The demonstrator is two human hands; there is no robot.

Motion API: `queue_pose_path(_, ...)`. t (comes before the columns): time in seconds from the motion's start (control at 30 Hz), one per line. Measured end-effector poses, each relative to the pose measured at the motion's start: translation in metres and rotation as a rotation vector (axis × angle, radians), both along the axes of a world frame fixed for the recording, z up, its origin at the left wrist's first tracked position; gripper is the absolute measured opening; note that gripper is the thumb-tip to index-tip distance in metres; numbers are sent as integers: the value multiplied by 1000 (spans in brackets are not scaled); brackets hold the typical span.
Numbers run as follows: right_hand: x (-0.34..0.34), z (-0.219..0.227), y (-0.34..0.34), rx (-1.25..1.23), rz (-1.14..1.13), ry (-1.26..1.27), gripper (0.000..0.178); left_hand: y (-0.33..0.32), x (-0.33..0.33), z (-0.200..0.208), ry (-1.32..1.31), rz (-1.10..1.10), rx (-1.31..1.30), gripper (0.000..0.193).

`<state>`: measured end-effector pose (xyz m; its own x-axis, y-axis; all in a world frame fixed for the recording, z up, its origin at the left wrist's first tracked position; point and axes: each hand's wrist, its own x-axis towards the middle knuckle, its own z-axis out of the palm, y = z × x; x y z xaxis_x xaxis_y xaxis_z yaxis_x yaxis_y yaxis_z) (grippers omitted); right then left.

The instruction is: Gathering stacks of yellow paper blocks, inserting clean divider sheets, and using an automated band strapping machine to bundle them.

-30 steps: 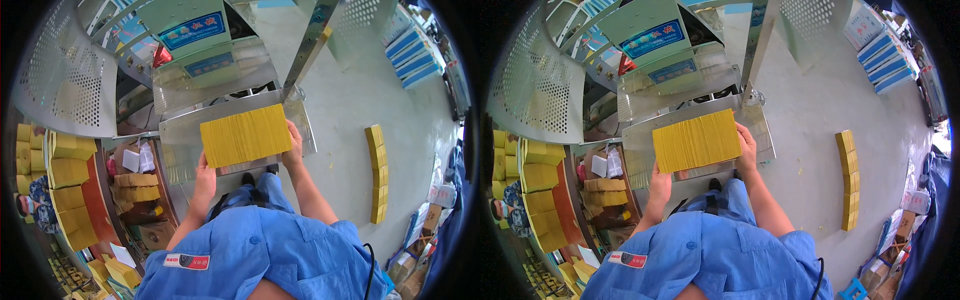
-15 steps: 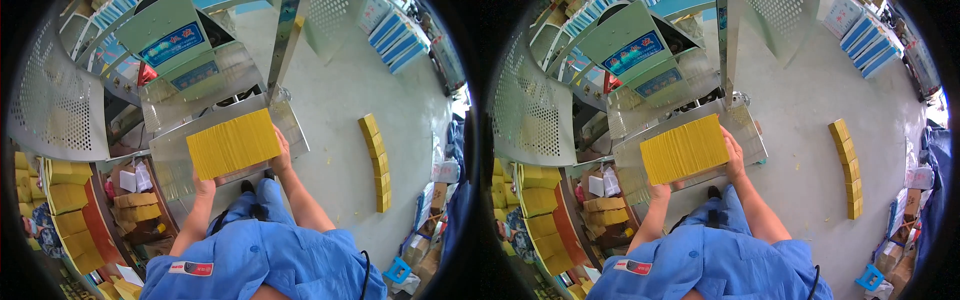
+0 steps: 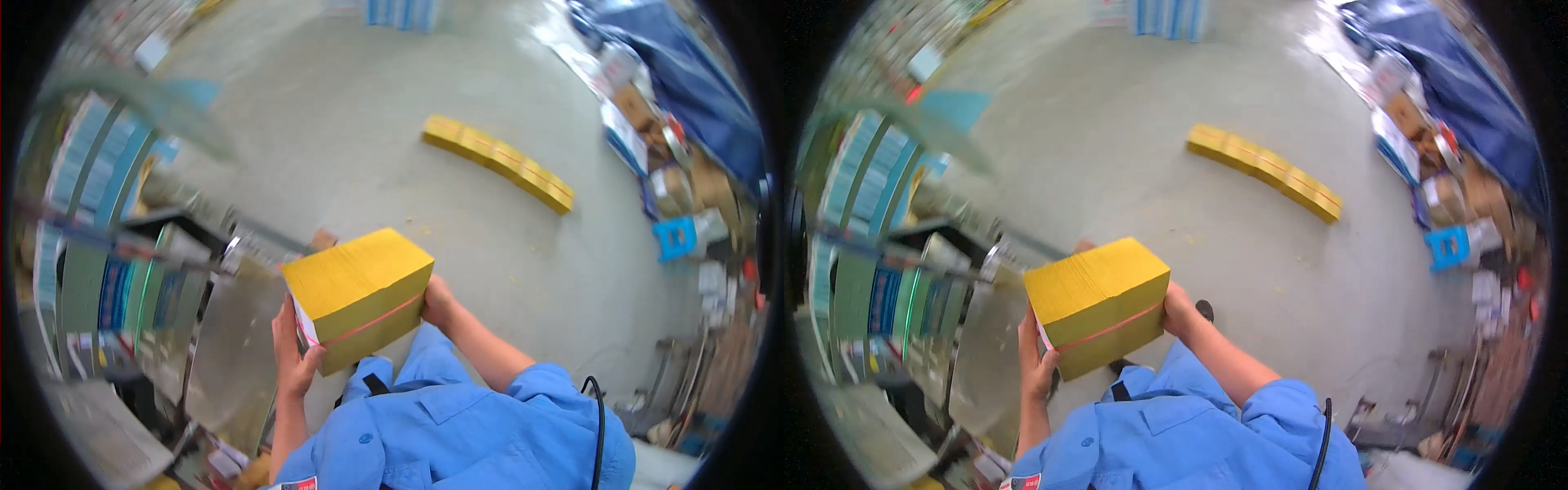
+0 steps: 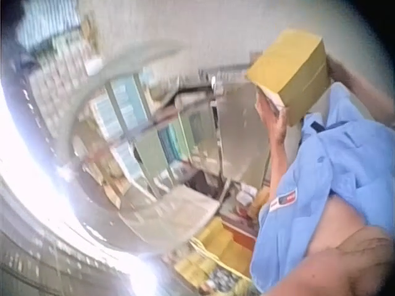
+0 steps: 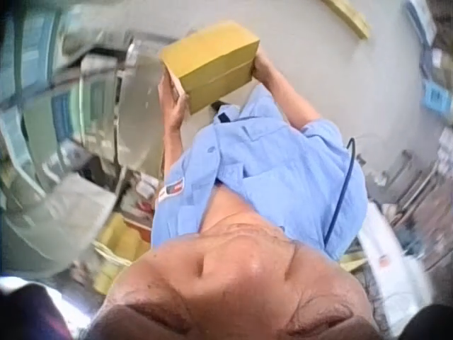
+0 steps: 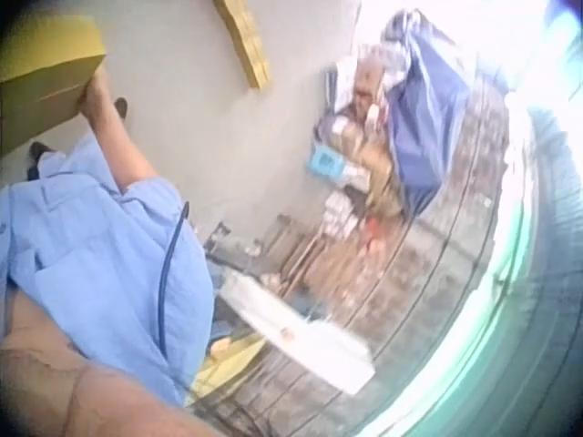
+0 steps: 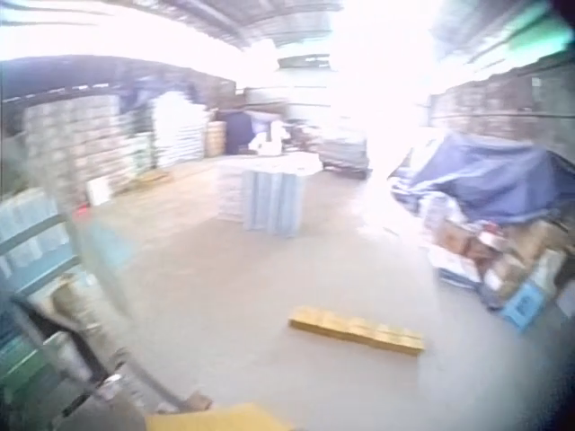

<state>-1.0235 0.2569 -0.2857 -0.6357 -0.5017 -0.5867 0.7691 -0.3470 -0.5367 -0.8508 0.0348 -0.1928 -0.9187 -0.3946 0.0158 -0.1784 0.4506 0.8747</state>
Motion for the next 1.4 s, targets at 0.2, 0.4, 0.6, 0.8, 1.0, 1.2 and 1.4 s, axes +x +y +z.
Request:
queue_pose_path(0.2,-59,-27,175,-22,-285,-122,36,132,-158,-41,-10,-275,-27,95)
queue_pose_path(0.4,-118,-21,324,163,-630,-160,39,272,-292,-66,-49,-480,143,84)
queue_pose_path(0.6,-194,-5,365,98,-675,-121,39,312,-387,-89,-170,-522,392,79)
queue_pose_path(0.8,-308,-54,330,46,-595,-96,46,273,-483,-120,-228,-451,438,82)
queue_pose_path(1.0,-467,-103,250,62,-490,-145,53,200,-622,-170,-254,-352,425,85)
queue_pose_path(1.2,-623,-200,190,115,-522,-226,52,148,-795,-251,-421,-326,585,91)
queue_pose_path(1.4,-747,-295,146,232,-501,-343,49,111,-918,-355,-601,-297,664,93)
